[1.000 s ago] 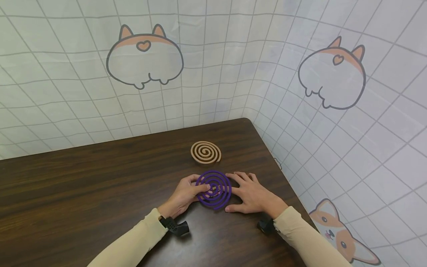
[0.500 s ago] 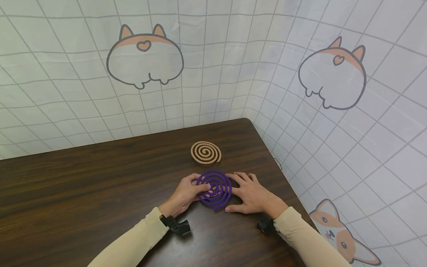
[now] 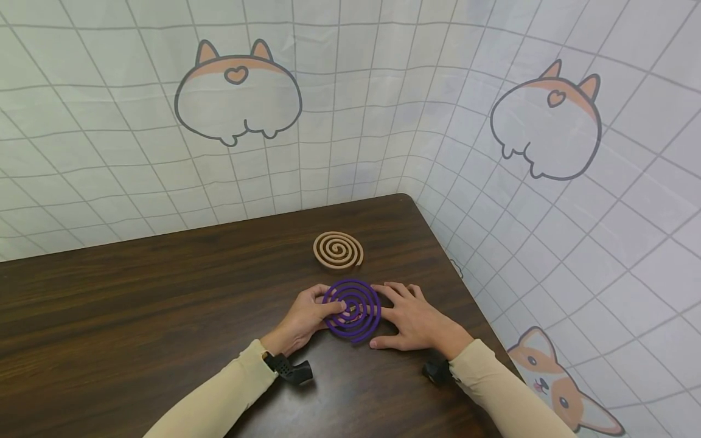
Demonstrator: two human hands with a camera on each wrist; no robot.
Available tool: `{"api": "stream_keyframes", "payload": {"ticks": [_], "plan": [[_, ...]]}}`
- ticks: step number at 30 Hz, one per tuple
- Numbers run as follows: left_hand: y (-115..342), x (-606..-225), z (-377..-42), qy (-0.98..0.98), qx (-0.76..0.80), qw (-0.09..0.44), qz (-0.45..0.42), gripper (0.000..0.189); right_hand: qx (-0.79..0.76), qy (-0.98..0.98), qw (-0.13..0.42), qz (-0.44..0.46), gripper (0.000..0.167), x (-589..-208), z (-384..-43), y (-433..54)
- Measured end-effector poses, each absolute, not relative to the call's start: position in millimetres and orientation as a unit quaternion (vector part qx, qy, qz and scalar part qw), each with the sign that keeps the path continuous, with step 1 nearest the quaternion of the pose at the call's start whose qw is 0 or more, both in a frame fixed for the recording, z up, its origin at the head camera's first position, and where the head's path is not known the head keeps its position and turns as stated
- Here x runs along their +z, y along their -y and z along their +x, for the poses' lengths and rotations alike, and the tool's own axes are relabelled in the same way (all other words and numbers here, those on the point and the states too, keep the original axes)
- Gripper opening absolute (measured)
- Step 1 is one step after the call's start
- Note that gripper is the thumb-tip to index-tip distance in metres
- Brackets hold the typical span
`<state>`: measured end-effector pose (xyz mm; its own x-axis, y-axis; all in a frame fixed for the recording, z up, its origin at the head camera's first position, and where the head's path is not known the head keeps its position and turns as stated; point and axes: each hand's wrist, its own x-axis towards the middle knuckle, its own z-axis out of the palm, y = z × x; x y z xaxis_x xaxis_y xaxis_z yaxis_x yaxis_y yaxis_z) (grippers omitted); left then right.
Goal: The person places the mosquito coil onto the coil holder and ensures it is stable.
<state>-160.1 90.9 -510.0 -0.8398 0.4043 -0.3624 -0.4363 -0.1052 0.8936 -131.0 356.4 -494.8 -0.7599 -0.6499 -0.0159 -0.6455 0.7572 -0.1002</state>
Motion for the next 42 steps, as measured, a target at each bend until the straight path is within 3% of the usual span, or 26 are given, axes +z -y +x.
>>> {"api": "stream_keyframes", "payload": {"ticks": [42], "plan": [[-91.3,-510.5,-160.4,-0.631,0.725,0.275,-0.013,0.035,-0.041,-0.939,0.046,-0.338,0.069,-493.4,-129.9,-356.0]]}}
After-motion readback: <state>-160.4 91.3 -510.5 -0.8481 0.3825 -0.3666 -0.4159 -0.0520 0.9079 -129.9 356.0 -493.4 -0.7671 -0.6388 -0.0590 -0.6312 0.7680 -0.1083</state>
